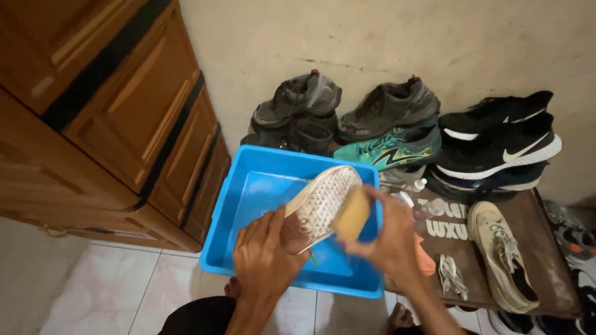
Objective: The person scrubs the sole of a beige sneaker using a brush and water in a blue basin. They wipe the shoe with a cloth and continue scrubbing the sole and sides with the brush.
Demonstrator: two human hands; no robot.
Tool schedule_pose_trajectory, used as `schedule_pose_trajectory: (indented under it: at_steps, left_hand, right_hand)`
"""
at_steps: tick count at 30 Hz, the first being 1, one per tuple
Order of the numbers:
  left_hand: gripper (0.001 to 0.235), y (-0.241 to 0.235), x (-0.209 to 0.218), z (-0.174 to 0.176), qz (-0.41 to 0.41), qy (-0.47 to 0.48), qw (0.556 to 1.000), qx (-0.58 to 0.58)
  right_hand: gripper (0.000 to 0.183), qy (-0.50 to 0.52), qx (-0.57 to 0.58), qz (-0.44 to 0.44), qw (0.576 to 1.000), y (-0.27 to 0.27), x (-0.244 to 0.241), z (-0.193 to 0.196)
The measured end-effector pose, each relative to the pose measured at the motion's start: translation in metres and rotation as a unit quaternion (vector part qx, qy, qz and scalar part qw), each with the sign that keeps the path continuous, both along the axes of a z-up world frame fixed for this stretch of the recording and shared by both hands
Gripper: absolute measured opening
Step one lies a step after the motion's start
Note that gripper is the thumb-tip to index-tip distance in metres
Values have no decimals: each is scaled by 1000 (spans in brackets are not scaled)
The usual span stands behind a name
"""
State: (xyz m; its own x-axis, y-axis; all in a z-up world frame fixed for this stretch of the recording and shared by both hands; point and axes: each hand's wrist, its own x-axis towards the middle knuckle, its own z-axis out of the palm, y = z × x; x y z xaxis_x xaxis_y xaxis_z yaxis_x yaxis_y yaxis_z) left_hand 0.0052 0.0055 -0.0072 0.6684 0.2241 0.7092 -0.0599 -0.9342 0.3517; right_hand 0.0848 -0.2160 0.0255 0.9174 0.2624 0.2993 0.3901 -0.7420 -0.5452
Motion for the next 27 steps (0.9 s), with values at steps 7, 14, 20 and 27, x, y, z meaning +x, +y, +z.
schedule_pose_trajectory:
  at_steps: [7, 14, 20, 27]
  left_hand:
    - [70, 2, -5, 6, -101, 26, 994, 24]
    - [74, -4, 0, 1, -94, 55, 991, 79]
    - [69, -2, -2, 6, -74, 18, 995, 60]
    - [65, -4, 3, 7, 0, 1, 1000, 17]
  right_hand:
    - [98, 46, 148, -51, 987, -23, 44, 12]
    - [102, -39, 34, 7, 999, 7, 12, 11]
    - [81, -27, 132, -50, 990, -18, 42, 5]
    - [99, -79, 47, 18, 996, 12, -11, -1]
